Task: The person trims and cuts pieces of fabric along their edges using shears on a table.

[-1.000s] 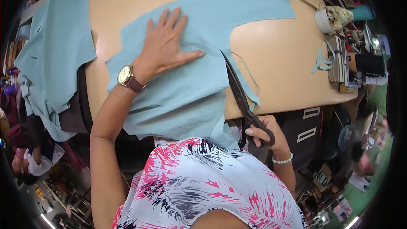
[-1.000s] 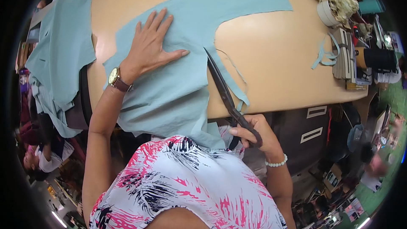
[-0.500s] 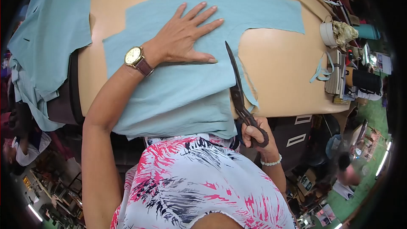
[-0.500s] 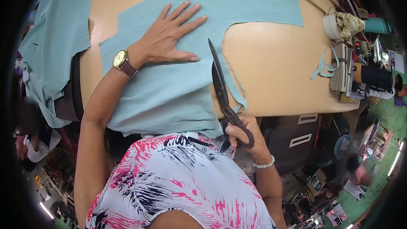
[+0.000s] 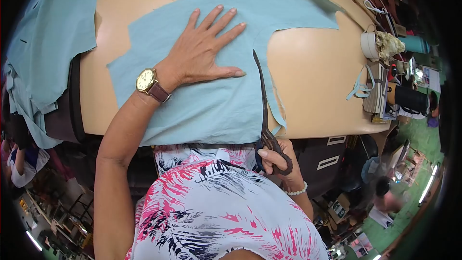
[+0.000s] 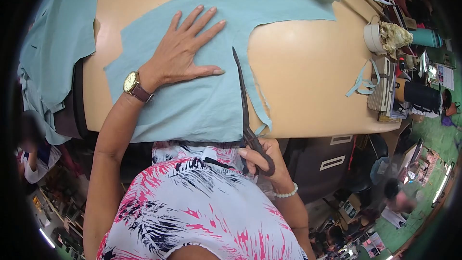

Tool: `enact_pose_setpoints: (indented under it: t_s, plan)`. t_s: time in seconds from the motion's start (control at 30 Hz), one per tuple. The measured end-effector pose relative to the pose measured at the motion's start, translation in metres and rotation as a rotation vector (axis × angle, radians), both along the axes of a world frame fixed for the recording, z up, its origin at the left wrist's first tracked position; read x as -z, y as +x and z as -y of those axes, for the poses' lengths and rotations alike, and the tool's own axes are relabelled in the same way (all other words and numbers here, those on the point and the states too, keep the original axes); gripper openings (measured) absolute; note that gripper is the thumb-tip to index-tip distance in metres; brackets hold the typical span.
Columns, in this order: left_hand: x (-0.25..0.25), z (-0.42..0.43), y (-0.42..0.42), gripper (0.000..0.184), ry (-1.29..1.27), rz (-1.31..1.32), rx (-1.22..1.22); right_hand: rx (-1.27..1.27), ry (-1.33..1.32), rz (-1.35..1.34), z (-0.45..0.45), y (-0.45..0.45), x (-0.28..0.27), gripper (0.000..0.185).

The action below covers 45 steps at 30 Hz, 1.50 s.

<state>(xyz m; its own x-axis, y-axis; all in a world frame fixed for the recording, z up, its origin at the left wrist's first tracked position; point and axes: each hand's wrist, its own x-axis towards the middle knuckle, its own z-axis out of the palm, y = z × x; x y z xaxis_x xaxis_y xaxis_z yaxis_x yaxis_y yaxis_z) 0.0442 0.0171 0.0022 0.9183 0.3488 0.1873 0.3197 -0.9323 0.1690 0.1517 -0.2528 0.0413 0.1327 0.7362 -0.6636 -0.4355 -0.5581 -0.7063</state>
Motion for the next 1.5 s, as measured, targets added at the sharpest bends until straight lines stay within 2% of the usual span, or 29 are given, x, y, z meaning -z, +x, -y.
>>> enact_pose_setpoints:
  t_s: [1.0,1.3,1.5]
  plan:
    - [0.001,0.013,-0.008,0.086,-0.018,0.053,-0.038,0.072,-0.021,-0.009,-0.007,-0.014,-0.002,0.024]
    - [0.000,0.024,-0.012,0.061,-0.014,0.045,-0.079,0.047,-0.040,0.014,-0.005,-0.021,-0.006,0.025]
    - [0.002,0.028,-0.013,0.059,-0.004,0.050,-0.103,0.066,-0.025,0.020,-0.004,-0.025,-0.007,0.025]
